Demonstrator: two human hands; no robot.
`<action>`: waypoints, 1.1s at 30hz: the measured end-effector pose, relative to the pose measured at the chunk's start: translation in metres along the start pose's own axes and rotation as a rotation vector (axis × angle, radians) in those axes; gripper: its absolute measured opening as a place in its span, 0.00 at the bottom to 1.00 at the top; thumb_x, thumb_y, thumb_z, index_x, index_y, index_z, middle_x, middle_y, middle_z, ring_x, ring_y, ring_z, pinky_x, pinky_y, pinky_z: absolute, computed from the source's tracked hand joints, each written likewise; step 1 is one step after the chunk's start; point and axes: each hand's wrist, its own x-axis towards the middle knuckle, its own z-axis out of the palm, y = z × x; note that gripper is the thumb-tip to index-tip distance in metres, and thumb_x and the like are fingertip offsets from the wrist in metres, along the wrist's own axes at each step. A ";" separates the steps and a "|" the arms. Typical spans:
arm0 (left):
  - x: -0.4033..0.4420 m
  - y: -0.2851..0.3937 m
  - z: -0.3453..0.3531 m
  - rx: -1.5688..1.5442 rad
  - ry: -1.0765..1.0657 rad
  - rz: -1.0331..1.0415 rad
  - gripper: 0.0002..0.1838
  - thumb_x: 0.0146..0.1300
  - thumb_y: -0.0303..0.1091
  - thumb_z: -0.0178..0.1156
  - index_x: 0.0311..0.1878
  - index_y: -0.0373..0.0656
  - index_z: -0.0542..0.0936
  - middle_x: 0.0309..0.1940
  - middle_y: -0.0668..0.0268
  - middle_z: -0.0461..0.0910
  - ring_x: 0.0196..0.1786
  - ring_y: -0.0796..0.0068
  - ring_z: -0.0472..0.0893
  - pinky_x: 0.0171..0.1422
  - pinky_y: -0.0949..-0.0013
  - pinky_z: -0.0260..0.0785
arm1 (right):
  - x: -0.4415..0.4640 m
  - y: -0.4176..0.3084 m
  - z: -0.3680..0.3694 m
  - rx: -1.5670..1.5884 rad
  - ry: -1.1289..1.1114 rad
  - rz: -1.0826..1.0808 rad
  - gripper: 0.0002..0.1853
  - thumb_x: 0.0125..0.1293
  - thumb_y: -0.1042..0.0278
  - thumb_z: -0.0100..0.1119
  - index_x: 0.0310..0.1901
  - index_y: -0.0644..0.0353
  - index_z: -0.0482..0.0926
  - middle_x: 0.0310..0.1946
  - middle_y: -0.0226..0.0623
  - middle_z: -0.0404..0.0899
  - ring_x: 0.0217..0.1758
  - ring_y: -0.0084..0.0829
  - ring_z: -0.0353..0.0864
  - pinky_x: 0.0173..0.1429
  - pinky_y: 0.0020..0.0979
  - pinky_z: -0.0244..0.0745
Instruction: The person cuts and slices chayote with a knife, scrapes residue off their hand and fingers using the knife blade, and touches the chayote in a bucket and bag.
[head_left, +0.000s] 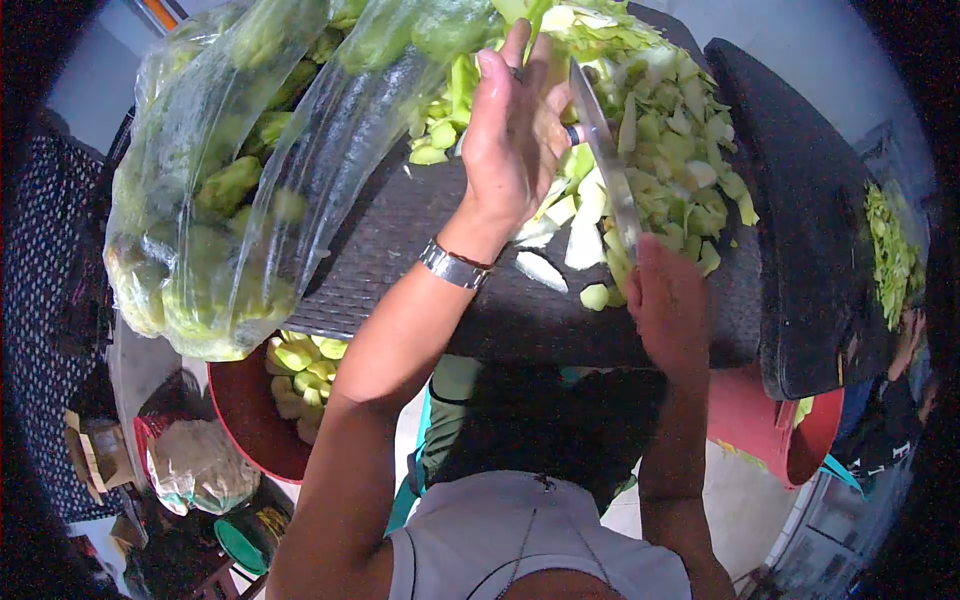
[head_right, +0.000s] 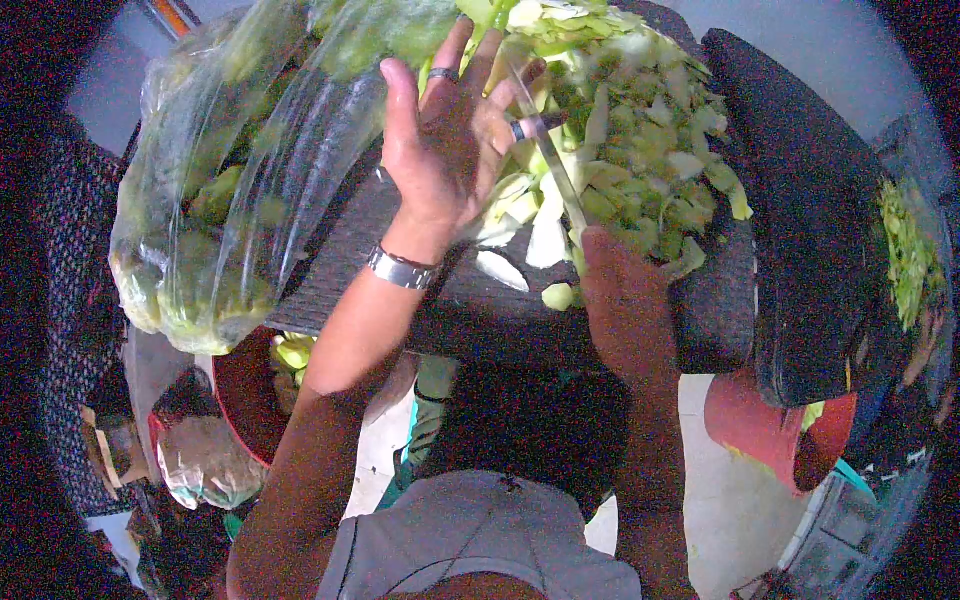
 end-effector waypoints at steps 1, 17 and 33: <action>0.001 -0.001 0.000 0.022 0.022 0.007 0.60 0.69 0.79 0.46 0.85 0.41 0.38 0.86 0.48 0.36 0.78 0.39 0.61 0.70 0.35 0.70 | 0.001 -0.001 0.000 0.020 -0.021 0.043 0.30 0.84 0.43 0.46 0.25 0.56 0.71 0.17 0.25 0.65 0.19 0.19 0.62 0.25 0.29 0.56; 0.000 -0.004 0.000 0.016 0.106 -0.017 0.61 0.67 0.79 0.49 0.85 0.40 0.42 0.85 0.46 0.41 0.74 0.41 0.68 0.65 0.37 0.76 | 0.016 0.040 -0.016 -0.310 0.008 -0.276 0.20 0.84 0.55 0.49 0.37 0.63 0.76 0.22 0.32 0.67 0.23 0.27 0.64 0.29 0.36 0.60; -0.010 -0.001 0.019 0.582 0.004 0.198 0.70 0.58 0.85 0.53 0.86 0.48 0.34 0.87 0.54 0.34 0.83 0.43 0.57 0.64 0.47 0.80 | 0.006 0.007 -0.029 -0.035 -0.141 0.099 0.28 0.84 0.43 0.43 0.32 0.58 0.75 0.17 0.26 0.69 0.16 0.21 0.67 0.23 0.29 0.62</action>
